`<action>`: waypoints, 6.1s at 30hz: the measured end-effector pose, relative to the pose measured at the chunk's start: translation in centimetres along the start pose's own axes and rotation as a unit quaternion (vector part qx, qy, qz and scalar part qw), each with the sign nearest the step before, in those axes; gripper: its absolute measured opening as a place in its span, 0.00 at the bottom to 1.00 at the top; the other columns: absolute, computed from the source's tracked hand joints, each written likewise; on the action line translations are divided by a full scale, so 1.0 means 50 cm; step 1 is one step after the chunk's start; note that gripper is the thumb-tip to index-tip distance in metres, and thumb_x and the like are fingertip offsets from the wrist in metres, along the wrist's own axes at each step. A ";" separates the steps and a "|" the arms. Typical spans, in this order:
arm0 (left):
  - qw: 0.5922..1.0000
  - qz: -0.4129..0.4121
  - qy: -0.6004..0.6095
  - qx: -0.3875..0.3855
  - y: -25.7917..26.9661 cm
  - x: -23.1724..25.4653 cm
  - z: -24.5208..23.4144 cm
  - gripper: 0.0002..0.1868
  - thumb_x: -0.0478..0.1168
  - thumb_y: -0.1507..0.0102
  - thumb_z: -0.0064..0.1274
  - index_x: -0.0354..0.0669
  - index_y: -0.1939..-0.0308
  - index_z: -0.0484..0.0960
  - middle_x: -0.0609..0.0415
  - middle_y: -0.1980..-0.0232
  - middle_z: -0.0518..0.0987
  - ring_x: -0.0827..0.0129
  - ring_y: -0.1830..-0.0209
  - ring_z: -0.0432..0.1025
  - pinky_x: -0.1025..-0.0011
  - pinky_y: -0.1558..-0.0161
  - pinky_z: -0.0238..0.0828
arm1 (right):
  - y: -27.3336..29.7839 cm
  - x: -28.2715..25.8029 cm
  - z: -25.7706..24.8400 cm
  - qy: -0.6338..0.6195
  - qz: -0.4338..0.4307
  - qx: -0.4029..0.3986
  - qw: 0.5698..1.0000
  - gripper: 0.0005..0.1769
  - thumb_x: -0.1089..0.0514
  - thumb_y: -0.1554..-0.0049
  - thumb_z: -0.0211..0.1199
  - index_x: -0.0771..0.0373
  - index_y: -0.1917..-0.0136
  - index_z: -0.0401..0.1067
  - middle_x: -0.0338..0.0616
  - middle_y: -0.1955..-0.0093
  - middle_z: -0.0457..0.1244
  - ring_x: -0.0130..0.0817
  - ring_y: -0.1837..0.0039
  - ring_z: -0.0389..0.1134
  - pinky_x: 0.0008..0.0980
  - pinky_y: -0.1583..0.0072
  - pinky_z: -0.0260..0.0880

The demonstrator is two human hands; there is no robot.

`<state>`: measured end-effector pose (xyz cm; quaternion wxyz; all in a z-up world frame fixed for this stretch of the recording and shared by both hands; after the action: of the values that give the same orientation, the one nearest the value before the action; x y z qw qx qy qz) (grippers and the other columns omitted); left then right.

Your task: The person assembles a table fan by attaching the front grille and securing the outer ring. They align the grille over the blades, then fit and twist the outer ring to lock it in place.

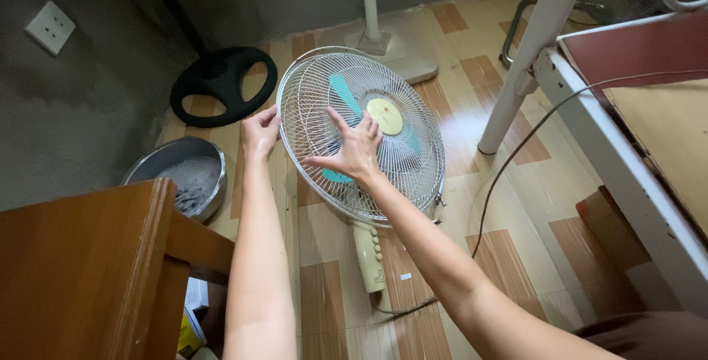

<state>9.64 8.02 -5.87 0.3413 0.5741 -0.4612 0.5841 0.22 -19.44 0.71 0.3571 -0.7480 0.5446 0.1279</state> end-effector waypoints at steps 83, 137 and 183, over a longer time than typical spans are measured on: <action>0.945 0.069 -0.266 0.176 0.113 0.144 0.017 0.11 0.40 0.41 0.66 0.46 0.54 0.91 0.50 0.62 0.87 0.68 0.66 0.81 0.70 0.59 0.75 | -0.022 0.019 0.029 0.027 -0.011 -0.005 1.000 0.69 0.10 0.63 0.64 0.33 0.16 0.46 0.72 0.29 0.46 0.66 0.26 0.44 0.68 0.30 0.41; 0.990 0.113 0.056 0.065 0.324 0.122 0.027 0.23 0.27 0.39 0.62 0.38 0.39 0.82 0.45 0.43 0.85 0.68 0.46 0.80 0.74 0.45 0.80 | -0.025 0.012 0.057 0.060 -0.022 -0.046 0.997 0.79 0.07 0.64 0.63 0.48 0.16 0.38 0.77 0.19 0.34 0.73 0.18 0.31 0.79 0.29 0.32; 0.972 0.084 -0.216 0.045 0.111 0.156 0.002 0.12 0.44 0.41 0.65 0.43 0.58 0.88 0.53 0.71 0.84 0.69 0.76 0.77 0.68 0.70 0.73 | -0.043 0.009 0.045 0.045 -0.006 -0.049 0.998 0.73 0.10 0.65 0.65 0.40 0.17 0.42 0.79 0.22 0.35 0.73 0.20 0.32 0.77 0.30 0.34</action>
<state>3.67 5.03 0.99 0.1570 0.6605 -0.5444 0.4927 2.76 -17.91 -0.31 0.2956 -0.7727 0.5492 0.1185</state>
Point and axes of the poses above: each hand's wrist, its own y-axis away from the middle knuckle, its own z-axis out of the palm, x = y × z, the point moved 4 cm from there along -y, towards the middle knuckle
